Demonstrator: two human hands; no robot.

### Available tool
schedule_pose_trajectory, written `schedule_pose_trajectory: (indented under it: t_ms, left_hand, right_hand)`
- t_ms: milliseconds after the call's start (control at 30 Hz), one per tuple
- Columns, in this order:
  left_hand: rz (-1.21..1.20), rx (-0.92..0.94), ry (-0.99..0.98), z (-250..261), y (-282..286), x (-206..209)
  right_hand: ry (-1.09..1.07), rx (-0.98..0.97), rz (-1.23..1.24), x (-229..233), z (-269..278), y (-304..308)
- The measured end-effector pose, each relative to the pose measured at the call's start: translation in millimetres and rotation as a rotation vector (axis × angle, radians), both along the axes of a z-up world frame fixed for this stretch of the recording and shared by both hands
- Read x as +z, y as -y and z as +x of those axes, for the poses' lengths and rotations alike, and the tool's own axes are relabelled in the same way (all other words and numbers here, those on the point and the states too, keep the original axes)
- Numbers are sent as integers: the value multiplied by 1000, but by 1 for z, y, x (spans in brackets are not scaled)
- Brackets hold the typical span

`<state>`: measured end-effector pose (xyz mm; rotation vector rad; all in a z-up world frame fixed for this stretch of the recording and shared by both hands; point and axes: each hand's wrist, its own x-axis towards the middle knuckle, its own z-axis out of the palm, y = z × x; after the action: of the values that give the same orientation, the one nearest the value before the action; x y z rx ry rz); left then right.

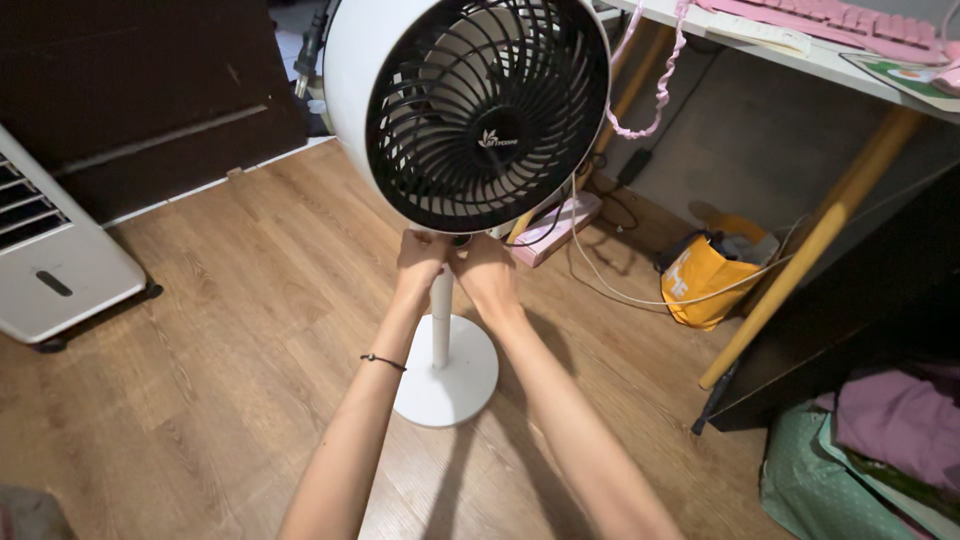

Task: The person disassembles a standing fan by removing the head unit and pole from the base, then reassembles it by inserting the pole into the base and reattaching the head unit.

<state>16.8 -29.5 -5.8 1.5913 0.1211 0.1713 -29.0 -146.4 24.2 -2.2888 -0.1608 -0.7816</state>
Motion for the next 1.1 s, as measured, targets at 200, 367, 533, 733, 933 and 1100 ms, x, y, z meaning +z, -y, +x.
schedule_pose_trajectory:
  t_ms: [200,367,533,733,933,1100]
  left_hand:
    - [136,70,102,-4,10,2]
    - [119,63,139,-6,7,1]
    - [119,82,136,-3,10,-2]
    - [82,34,154,3,8,-12]
    - [-100,-130,222,-3,7,1]
    - [-25,-80,2,-17,2,21]
  right_hand:
    - [57,156,57,-2,11,7]
    - [81,172,28,2,7,8]
    - [105,168,16,7,2,6]
    - [90,202,74,2,0,9]
    - [89,140,169,-29,0,-2]
    - [35,92,156,-46,-10,-16]
